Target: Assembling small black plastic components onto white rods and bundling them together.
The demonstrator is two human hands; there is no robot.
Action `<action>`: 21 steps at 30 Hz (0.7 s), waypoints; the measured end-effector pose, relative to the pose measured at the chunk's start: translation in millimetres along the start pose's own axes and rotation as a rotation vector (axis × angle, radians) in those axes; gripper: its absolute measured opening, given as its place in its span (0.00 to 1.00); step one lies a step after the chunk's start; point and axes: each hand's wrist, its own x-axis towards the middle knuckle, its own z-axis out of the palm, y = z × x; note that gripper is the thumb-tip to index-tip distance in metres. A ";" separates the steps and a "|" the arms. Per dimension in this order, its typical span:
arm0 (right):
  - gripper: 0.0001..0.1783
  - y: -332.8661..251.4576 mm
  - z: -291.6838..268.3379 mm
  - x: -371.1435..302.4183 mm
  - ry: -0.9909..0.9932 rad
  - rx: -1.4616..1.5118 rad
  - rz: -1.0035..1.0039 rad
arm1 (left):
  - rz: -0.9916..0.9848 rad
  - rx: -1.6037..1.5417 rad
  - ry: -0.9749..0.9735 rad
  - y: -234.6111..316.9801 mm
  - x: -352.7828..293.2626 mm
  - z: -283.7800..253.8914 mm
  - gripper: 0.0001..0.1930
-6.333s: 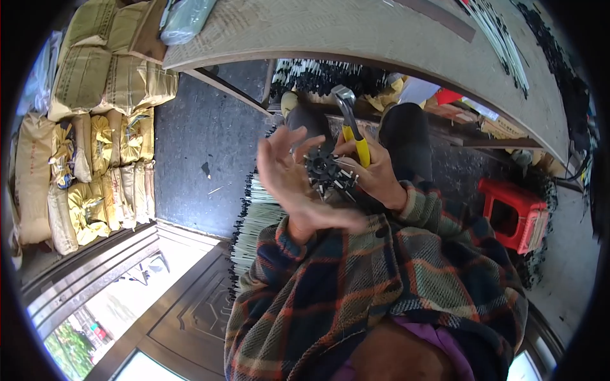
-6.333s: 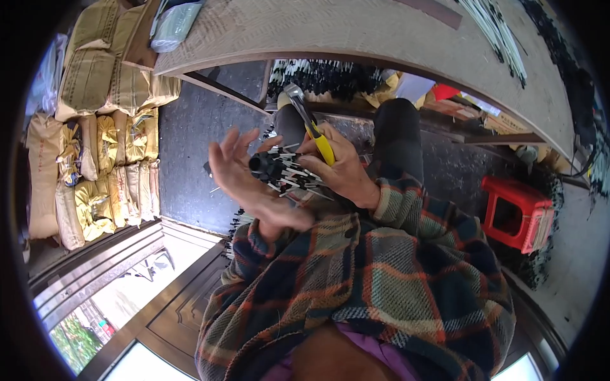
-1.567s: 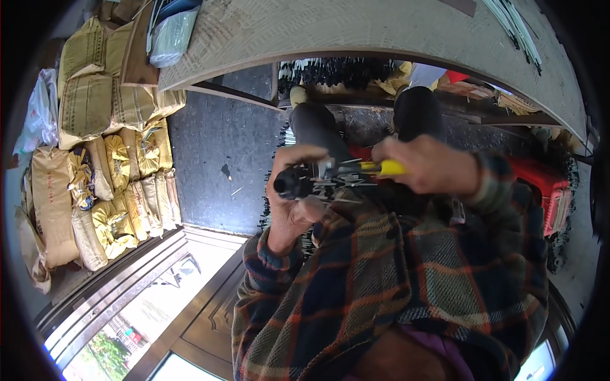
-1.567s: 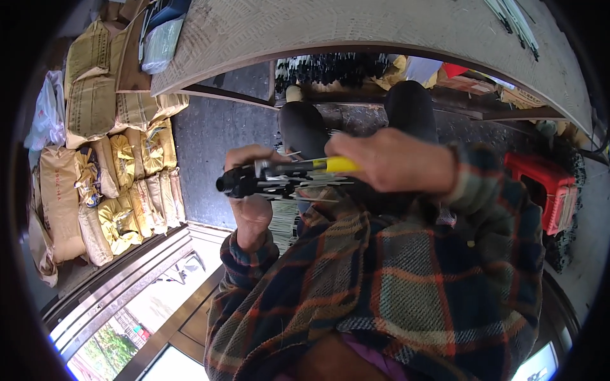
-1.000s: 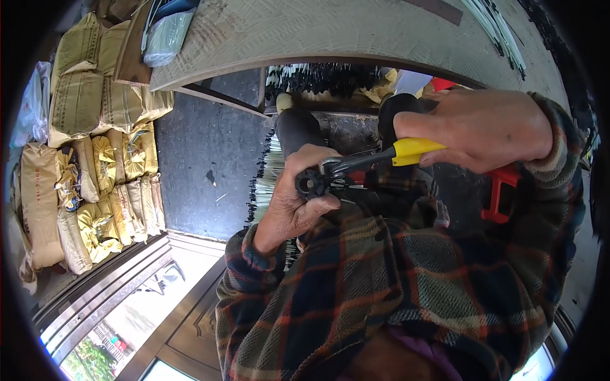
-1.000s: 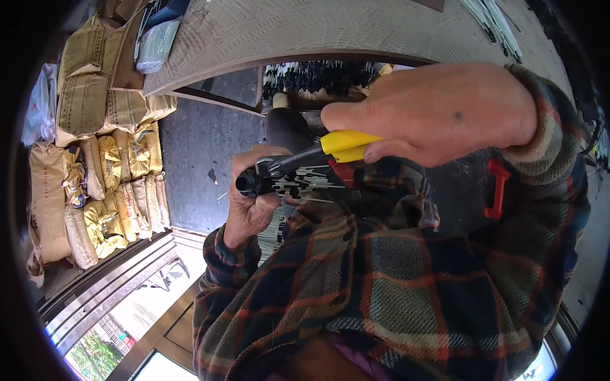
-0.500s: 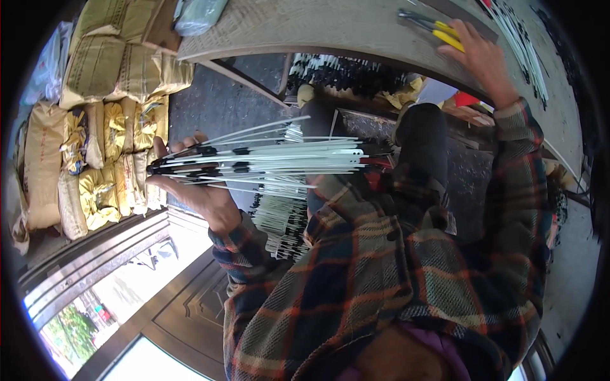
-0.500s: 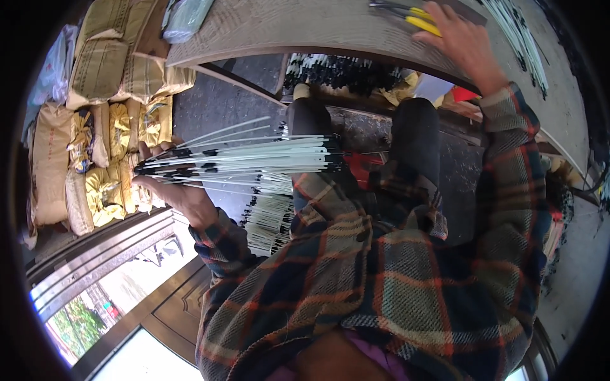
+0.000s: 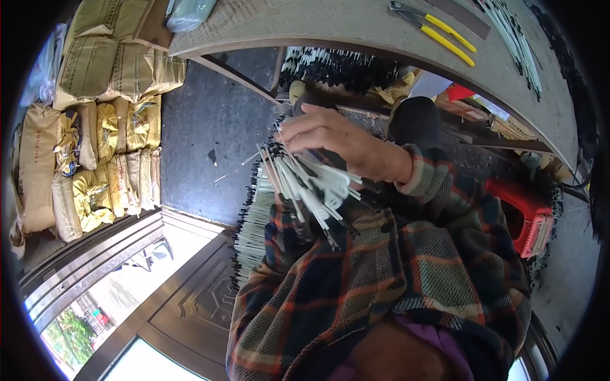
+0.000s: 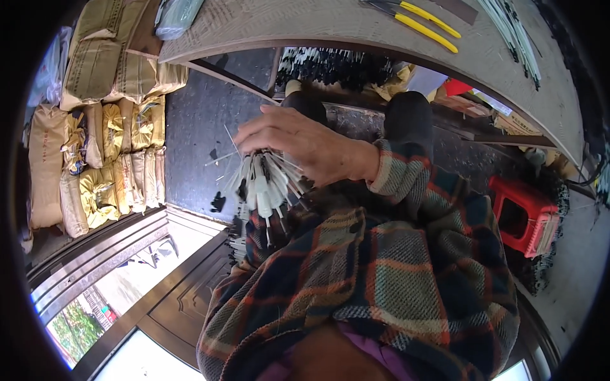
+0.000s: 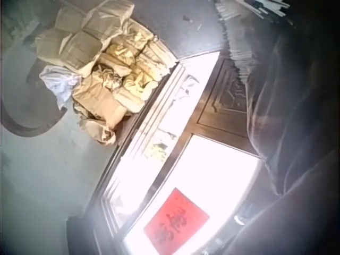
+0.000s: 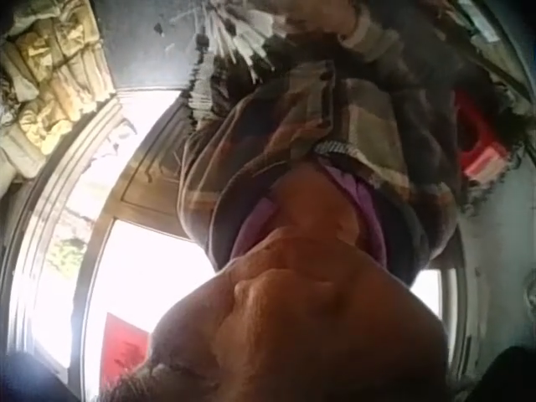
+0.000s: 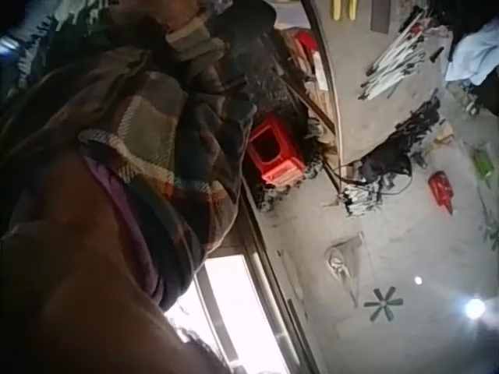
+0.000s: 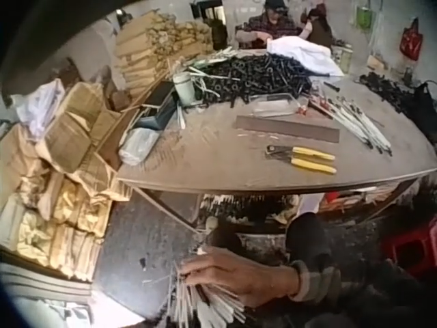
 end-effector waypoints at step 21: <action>0.07 -36.8 -34.7 -7.7 0.049 0.173 0.174 | -0.264 0.882 -0.017 -24.7 22.6 -67.6 0.19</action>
